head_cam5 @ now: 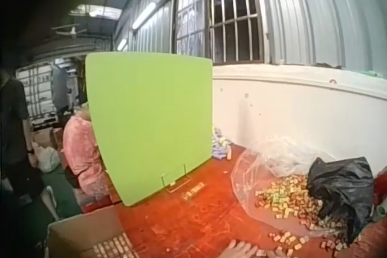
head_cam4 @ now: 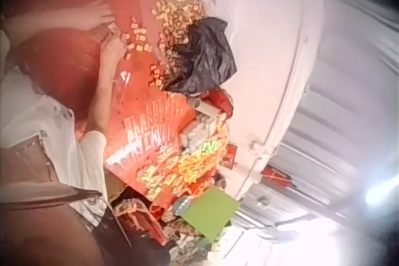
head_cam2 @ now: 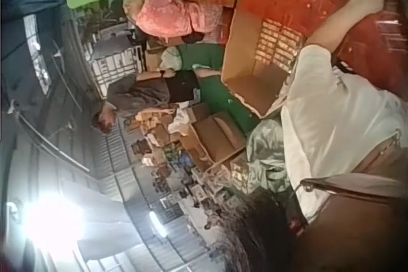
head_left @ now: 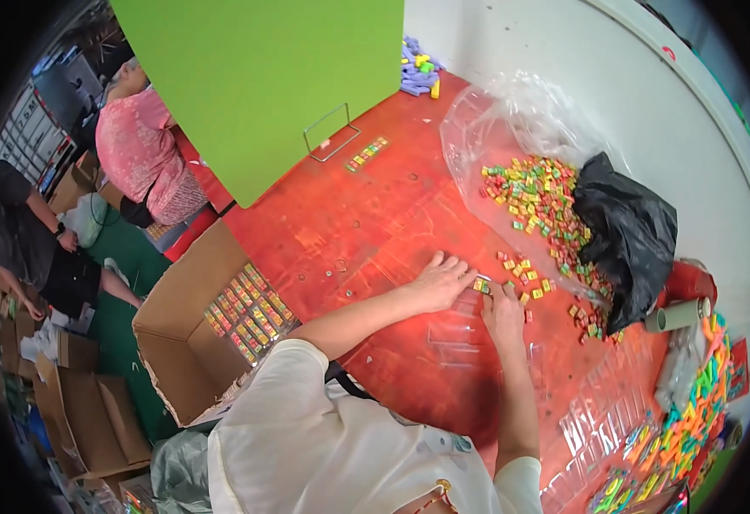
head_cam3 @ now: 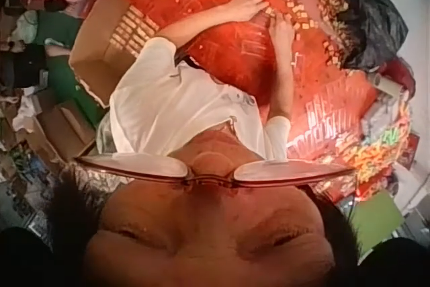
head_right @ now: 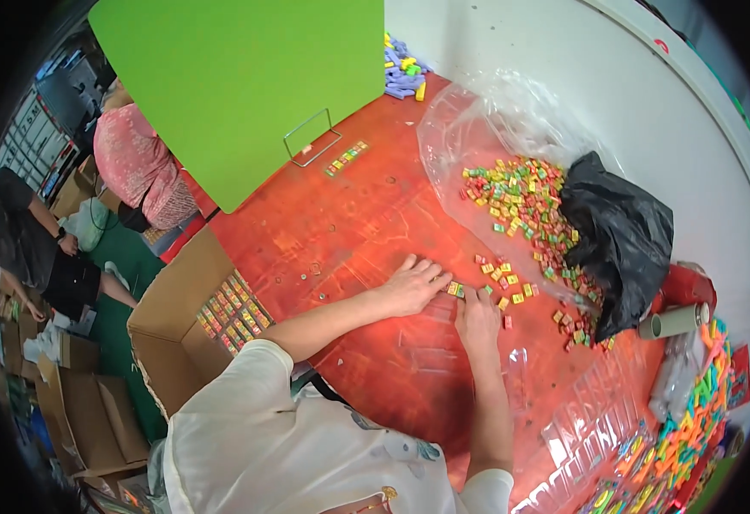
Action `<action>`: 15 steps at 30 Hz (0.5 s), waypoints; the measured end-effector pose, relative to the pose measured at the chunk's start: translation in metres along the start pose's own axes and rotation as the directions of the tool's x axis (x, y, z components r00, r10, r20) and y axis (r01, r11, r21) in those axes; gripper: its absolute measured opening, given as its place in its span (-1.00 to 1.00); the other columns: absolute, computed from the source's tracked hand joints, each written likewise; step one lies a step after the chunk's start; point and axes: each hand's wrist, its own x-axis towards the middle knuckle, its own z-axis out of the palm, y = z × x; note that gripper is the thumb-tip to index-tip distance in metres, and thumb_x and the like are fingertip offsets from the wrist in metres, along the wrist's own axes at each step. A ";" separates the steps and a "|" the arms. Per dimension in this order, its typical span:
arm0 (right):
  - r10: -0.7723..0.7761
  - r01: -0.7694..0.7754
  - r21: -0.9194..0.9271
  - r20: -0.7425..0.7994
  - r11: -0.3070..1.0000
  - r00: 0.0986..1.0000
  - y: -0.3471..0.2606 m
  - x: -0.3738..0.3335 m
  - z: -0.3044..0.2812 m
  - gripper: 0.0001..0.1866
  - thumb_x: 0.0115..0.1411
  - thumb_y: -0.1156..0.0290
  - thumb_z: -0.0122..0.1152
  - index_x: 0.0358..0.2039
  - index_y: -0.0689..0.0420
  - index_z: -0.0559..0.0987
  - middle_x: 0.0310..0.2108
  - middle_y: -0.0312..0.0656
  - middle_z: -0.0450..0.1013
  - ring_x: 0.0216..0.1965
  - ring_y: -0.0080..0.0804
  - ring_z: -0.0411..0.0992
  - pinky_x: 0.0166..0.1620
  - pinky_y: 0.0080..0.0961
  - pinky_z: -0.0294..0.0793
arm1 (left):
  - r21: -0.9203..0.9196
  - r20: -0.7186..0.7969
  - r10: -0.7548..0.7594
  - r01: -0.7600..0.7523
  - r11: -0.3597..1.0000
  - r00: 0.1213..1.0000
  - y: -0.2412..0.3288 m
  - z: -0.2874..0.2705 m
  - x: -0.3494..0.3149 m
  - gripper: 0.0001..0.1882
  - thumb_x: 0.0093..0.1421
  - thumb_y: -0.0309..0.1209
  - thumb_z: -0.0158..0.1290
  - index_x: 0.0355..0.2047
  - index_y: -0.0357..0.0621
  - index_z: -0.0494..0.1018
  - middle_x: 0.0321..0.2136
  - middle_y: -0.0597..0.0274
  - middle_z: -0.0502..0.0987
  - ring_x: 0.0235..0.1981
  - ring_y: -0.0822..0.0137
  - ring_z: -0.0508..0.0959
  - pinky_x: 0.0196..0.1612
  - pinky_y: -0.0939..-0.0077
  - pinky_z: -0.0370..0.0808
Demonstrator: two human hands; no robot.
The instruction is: Arranging small colorful toy blocks into organized rows on a transparent plastic sheet on a table.
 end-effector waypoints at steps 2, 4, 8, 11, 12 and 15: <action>0.002 0.001 0.065 -0.044 0.998 0.999 -0.002 0.001 0.002 -0.64 0.15 0.43 0.24 -0.01 0.14 0.56 -0.23 0.03 0.49 -0.17 0.07 0.50 -0.10 -0.06 0.48 | 0.014 -0.038 0.009 -0.009 1.000 0.999 -0.007 -0.006 0.000 -0.51 0.17 -0.42 0.04 0.14 -0.22 0.40 -0.15 0.10 0.47 -0.06 0.12 0.43 -0.01 0.10 0.31; -0.001 0.005 0.066 -0.058 0.998 0.998 0.004 -0.001 0.004 -0.61 0.16 0.42 0.23 0.03 0.14 0.53 -0.21 0.03 0.48 -0.14 0.06 0.49 -0.10 -0.07 0.47 | -0.023 -0.096 -0.032 0.030 0.999 0.995 -0.017 -0.010 0.004 -0.50 0.15 -0.44 0.05 0.13 -0.24 0.40 -0.21 0.08 0.44 -0.11 0.11 0.43 -0.06 0.16 0.33; 0.025 -0.023 0.105 -0.019 0.994 1.000 0.010 -0.008 -0.001 -0.60 0.18 0.42 0.20 0.05 0.14 0.52 -0.18 0.01 0.47 -0.10 0.02 0.45 -0.06 -0.08 0.44 | 0.095 -0.192 -0.219 0.240 0.966 0.957 -0.080 -0.015 0.012 -0.54 0.18 -0.42 -0.02 0.11 -0.25 0.39 -0.22 0.05 0.44 -0.14 0.04 0.44 -0.11 0.11 0.35; 0.060 -0.061 0.097 0.016 0.993 0.998 0.004 -0.013 -0.008 -0.62 0.18 0.42 0.21 0.03 0.15 0.53 -0.16 -0.02 0.47 -0.10 0.00 0.45 -0.06 -0.12 0.43 | 0.249 -0.255 -0.344 0.405 0.880 0.904 -0.148 -0.014 0.023 -0.58 0.14 -0.42 -0.04 0.04 -0.18 0.42 -0.25 0.08 0.47 -0.17 0.06 0.45 -0.12 0.06 0.33; 0.068 -0.069 0.094 0.015 0.993 0.998 0.003 -0.013 -0.008 -0.62 0.18 0.42 0.21 0.03 0.15 0.53 -0.16 -0.02 0.47 -0.10 0.00 0.45 -0.06 -0.12 0.43 | 0.292 -0.335 -0.336 0.436 0.851 0.880 -0.169 -0.010 0.026 -0.62 0.15 -0.40 -0.04 -0.01 -0.16 0.44 -0.26 0.09 0.47 -0.18 0.09 0.45 -0.14 0.06 0.32; 0.055 -0.057 0.105 0.023 0.993 0.998 0.002 -0.014 -0.009 -0.65 0.17 0.42 0.22 0.00 0.14 0.54 -0.16 -0.03 0.49 -0.11 0.01 0.46 -0.06 -0.12 0.44 | 0.417 -0.245 -0.439 0.503 0.757 0.864 -0.214 -0.013 0.035 -0.63 0.15 -0.34 -0.02 -0.03 -0.14 0.46 -0.24 0.12 0.48 -0.14 0.14 0.46 -0.10 0.06 0.32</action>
